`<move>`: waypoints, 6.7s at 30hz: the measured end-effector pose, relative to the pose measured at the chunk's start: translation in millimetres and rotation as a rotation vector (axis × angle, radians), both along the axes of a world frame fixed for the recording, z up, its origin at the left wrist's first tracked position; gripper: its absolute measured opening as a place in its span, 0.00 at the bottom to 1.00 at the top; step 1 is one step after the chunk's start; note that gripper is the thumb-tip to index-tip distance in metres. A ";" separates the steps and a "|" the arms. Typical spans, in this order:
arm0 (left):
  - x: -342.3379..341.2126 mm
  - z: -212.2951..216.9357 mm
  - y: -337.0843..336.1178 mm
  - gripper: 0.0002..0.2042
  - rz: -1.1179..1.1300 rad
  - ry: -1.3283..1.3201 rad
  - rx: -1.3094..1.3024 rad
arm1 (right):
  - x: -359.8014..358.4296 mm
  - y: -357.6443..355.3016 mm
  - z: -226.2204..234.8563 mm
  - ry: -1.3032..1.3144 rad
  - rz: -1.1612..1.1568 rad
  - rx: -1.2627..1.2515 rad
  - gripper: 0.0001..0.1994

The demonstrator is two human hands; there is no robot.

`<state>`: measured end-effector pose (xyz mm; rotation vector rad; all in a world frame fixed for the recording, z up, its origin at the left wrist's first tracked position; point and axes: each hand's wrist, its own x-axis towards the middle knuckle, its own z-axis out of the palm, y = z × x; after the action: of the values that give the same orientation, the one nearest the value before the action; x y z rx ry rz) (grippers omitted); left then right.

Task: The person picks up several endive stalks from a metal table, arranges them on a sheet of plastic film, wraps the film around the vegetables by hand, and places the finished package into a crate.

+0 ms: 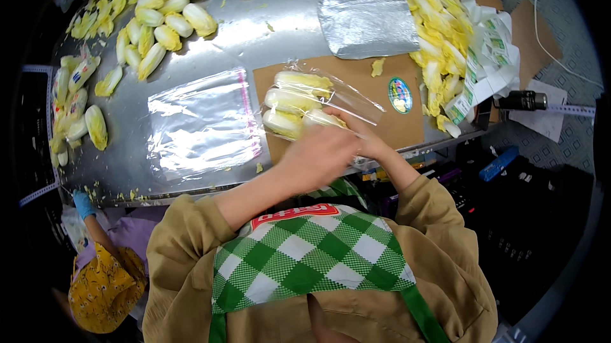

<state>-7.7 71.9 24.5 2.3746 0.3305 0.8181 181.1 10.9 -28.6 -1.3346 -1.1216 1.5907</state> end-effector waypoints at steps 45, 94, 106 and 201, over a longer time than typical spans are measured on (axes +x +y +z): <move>-90.8 -100.3 57.8 0.22 0.575 0.007 -1.286 | -1.2 2.7 -3.0 -0.709 0.259 0.433 0.31; -115.3 -79.6 67.5 0.29 0.596 0.302 -0.898 | -64.3 47.9 -30.7 -0.515 0.191 0.384 0.32; -106.4 -110.0 94.8 0.40 0.422 0.005 -0.898 | -57.4 53.1 -46.3 -0.748 0.129 0.645 0.31; -97.3 -76.0 65.1 0.51 0.331 0.728 0.132 | -94.0 -86.2 -9.1 0.332 -0.476 -0.941 0.18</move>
<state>-105.0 137.0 -51.4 2.7114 1.0041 0.0665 87.1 -75.3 -37.7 -1.6350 0.2194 1.9190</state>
